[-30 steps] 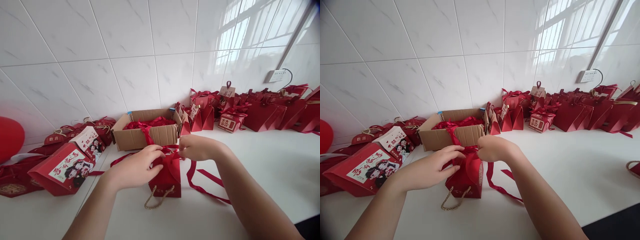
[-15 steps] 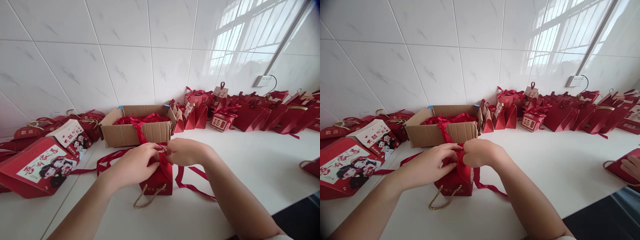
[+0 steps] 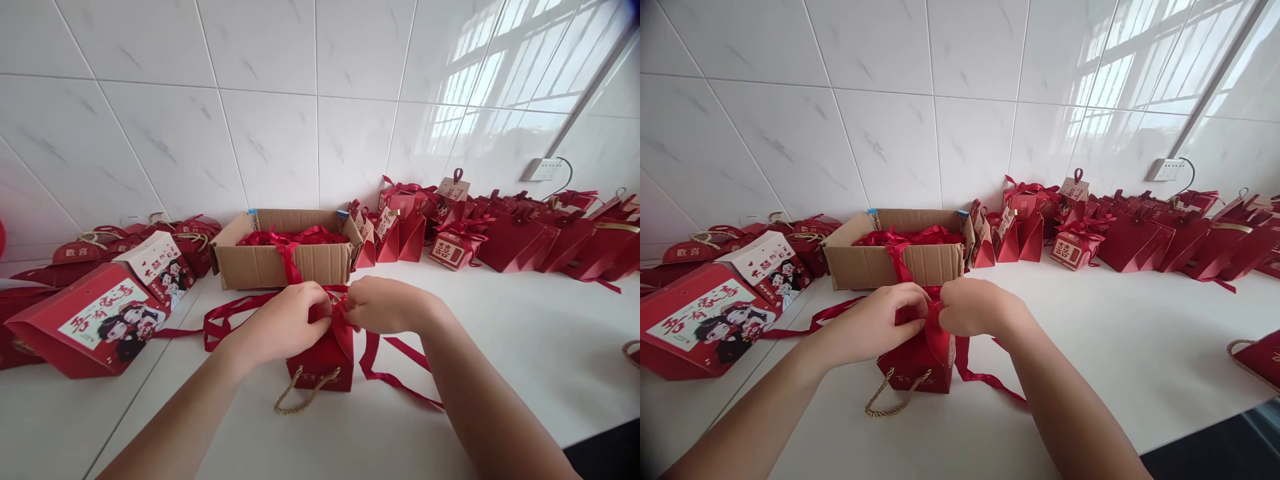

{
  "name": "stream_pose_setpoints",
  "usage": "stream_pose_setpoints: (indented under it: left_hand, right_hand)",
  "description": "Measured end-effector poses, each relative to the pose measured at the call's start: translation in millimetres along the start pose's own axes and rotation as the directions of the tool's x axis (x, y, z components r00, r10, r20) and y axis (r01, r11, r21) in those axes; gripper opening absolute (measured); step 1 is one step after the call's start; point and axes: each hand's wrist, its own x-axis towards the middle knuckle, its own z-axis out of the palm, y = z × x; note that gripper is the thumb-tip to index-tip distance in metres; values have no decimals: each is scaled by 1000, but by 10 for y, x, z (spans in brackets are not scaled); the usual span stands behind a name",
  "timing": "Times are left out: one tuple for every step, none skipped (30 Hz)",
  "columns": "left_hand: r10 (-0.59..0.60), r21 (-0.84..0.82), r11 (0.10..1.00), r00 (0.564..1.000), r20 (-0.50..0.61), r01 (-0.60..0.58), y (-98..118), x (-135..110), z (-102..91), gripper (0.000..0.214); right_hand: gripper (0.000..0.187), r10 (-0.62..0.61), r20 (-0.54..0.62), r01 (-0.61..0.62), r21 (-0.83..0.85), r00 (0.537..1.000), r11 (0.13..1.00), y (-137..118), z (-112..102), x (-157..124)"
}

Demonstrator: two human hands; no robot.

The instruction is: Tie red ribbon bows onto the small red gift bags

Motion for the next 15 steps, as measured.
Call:
stream_pose_setpoints:
  left_hand:
    - [10,17,1000,1000,-21,-10,10,-8,-4,15]
    - [16,32,999,999,-42,-14,22,-16,-9,15]
    - [17,43,999,998,-61,-15,35,-25,-15,15]
    - [17,49,999,996,-82,-13,49,-32,-22,14]
    - [19,48,999,994,-104,-14,62,-39,-32,14]
    - [24,43,999,991,-131,-19,76,-45,-43,14]
    - [32,35,999,986,-166,-27,89,-50,-58,14]
    - [43,26,999,977,-207,-38,103,-54,-76,14]
    - [57,16,998,966,-251,-54,119,-59,-96,14]
    - [72,7,997,951,-299,-73,135,-65,-120,14]
    - [87,1,996,934,-347,-93,151,-73,-145,14]
    - [102,0,994,913,-394,-111,167,-83,-171,14]
    - [114,3,992,892,-437,-125,181,-95,-196,14]
    - [120,10,991,873,-472,-131,189,-107,-221,13]
    - [117,16,992,860,-497,-125,190,-118,-242,13]
  right_hand:
    - [36,-12,-12,12,-13,1000,1000,-2,-3,-7]
    - [38,-24,-37,23,-24,999,999,1,-8,-13]
    - [38,-30,-77,28,-29,997,999,6,-15,-18]
    - [37,-32,-123,30,-21,992,999,14,-24,-20]
    - [34,-34,-168,35,1,985,999,22,-35,-19]
    - [29,-43,-202,51,37,978,998,29,-46,-16]
    - [24,-60,-220,80,83,974,993,35,-57,-11]
    - [19,-86,-222,117,132,971,984,39,-67,-4]
    - [16,-119,-214,159,180,970,971,40,-75,2]
    - [16,-153,-201,197,219,967,955,39,-82,7]
    - [17,-184,-193,230,251,964,940,36,-87,10]
    - [18,-210,-194,259,275,958,926,32,-91,10]
    - [18,-233,-208,288,292,950,912,27,-94,8]
    - [18,-257,-233,322,305,938,897,22,-97,3]
    - [18,-281,-268,359,317,922,878,18,-101,-5]
